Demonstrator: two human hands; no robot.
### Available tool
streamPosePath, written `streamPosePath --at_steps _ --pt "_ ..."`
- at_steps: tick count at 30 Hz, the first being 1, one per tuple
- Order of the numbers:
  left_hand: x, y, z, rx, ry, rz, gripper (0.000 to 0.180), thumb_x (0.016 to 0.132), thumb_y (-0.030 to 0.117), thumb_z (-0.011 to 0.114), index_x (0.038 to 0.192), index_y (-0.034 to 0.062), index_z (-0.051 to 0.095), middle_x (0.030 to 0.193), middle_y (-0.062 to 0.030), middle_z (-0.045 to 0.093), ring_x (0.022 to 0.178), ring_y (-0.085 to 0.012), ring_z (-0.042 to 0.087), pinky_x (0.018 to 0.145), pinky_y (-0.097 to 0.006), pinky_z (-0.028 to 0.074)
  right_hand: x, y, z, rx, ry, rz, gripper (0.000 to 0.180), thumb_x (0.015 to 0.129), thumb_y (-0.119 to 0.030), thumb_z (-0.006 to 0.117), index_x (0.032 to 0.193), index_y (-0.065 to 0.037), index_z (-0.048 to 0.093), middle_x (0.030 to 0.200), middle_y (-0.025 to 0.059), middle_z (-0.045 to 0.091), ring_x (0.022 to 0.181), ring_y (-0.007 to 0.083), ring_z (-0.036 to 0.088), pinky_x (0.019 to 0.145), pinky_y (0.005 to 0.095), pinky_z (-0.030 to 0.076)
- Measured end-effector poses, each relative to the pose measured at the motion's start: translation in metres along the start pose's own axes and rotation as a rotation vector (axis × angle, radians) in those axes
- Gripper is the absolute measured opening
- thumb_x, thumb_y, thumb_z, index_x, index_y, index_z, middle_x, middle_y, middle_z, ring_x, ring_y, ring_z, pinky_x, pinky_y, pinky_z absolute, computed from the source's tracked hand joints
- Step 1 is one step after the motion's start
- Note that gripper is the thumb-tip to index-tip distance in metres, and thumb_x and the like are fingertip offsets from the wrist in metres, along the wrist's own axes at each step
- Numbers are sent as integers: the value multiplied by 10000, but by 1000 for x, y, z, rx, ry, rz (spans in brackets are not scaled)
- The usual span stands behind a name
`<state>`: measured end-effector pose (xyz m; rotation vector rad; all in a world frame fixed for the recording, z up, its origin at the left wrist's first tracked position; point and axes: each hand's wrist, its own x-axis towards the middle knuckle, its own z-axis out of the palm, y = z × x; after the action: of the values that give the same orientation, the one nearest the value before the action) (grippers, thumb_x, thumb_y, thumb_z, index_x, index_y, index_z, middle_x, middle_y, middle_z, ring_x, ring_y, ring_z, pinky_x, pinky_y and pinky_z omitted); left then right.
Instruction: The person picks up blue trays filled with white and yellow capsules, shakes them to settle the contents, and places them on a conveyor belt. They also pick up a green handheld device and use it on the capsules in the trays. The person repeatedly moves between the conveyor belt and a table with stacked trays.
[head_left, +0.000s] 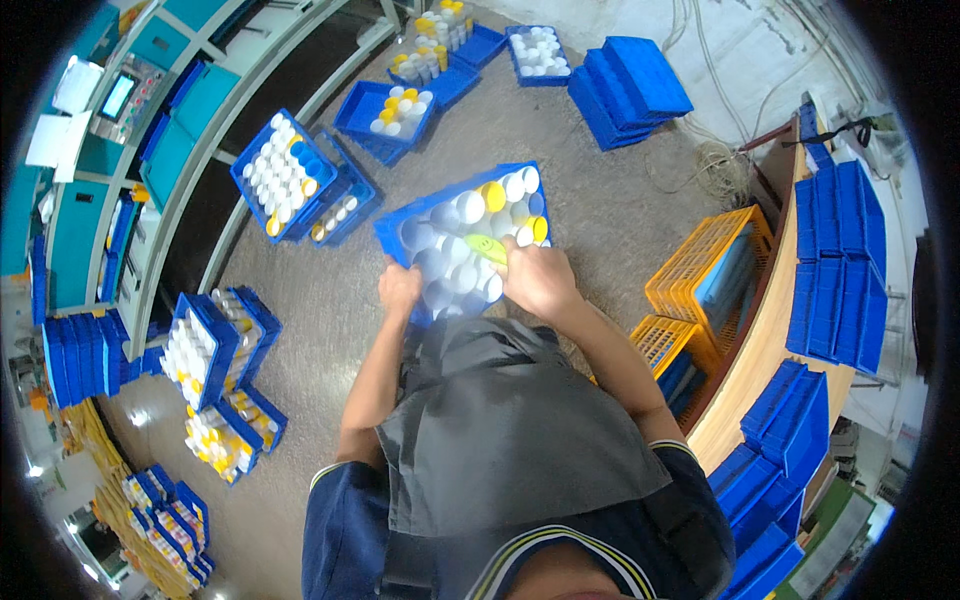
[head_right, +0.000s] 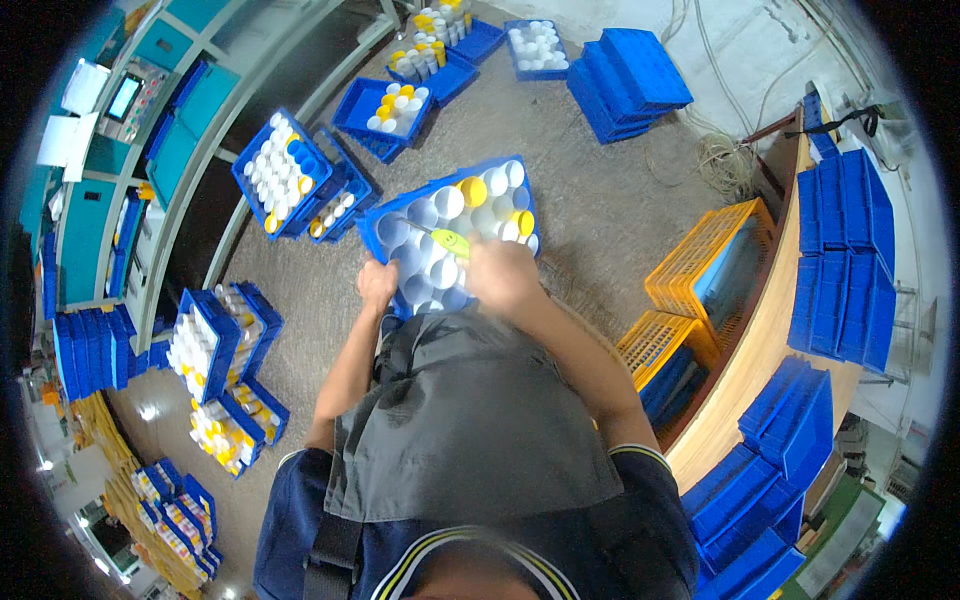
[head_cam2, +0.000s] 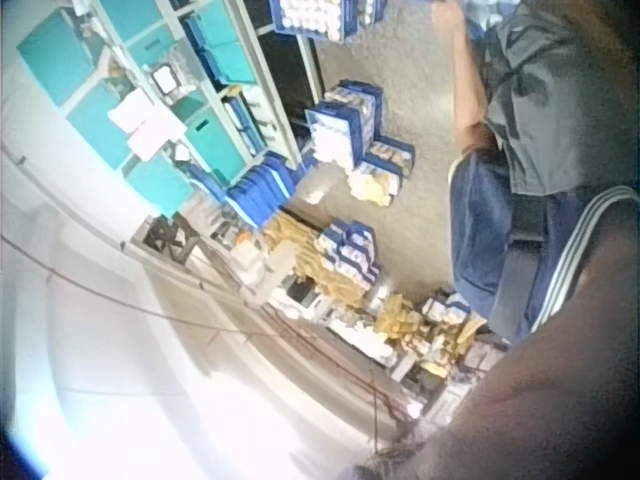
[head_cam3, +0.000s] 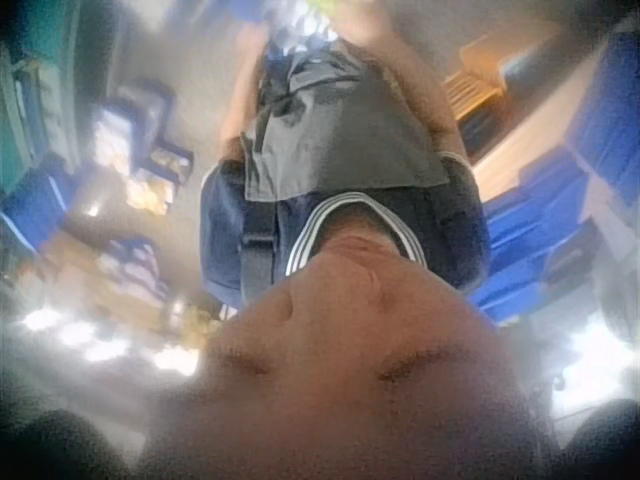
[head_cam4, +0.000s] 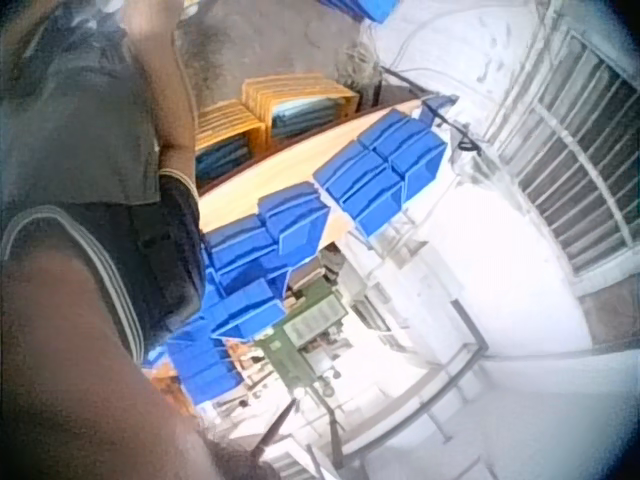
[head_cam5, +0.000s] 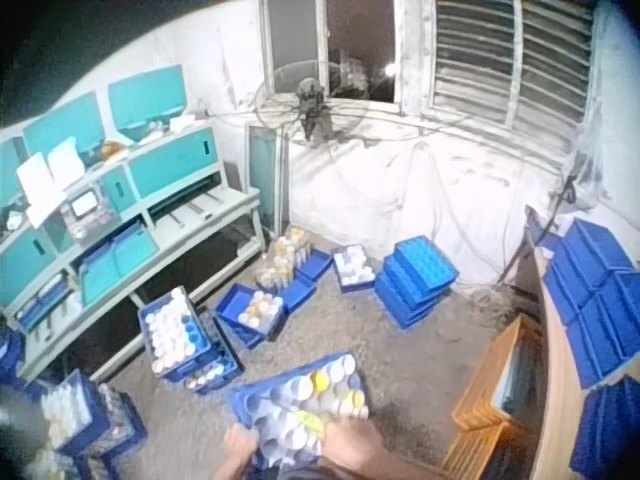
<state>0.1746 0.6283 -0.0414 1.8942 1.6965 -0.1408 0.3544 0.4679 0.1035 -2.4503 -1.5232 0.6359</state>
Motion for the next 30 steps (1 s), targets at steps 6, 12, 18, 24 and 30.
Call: streamPosePath --at_steps 6,12,18,24,30 --pt "6 -1 6 -20 24 13 661 788 291 579 1301 -104 447 1024 -321 649 1025 -440 625 924 -478 479 -19 -4 7 -20 -12 0 392 883 -326 606 1105 -8 558 742 191 669 689 376 665 609 480 507" --pt "14 -4 6 -80 60 -13 474 742 269 578 1035 -98 645 1016 -317 652 1011 -442 631 915 -467 486 -46 8 19 26 -46 2 370 884 -358 593 1031 -19 587 693 172 659 660 348 663 598 461 506" --pt "17 -7 5 -99 75 -47 417 740 276 581 925 -82 688 967 -309 665 978 -439 644 886 -467 492 -62 13 46 -40 -100 -41 369 894 -374 581 1001 -21 584 700 180 661 668 347 670 608 456 520" --pt "16 -21 1 -151 80 -103 427 737 317 634 899 -72 699 944 -302 673 956 -440 652 860 -460 498 -56 37 53 -30 -75 101 338 881 -340 592 995 -21 593 722 173 658 697 356 667 622 459 513" --pt "22 -58 -1 -376 57 -133 413 738 310 712 883 -77 702 891 -234 708 858 -329 689 812 -423 496 -34 89 55 -37 106 157 359 855 -361 608 1015 -40 597 752 170 665 707 367 666 635 469 519"
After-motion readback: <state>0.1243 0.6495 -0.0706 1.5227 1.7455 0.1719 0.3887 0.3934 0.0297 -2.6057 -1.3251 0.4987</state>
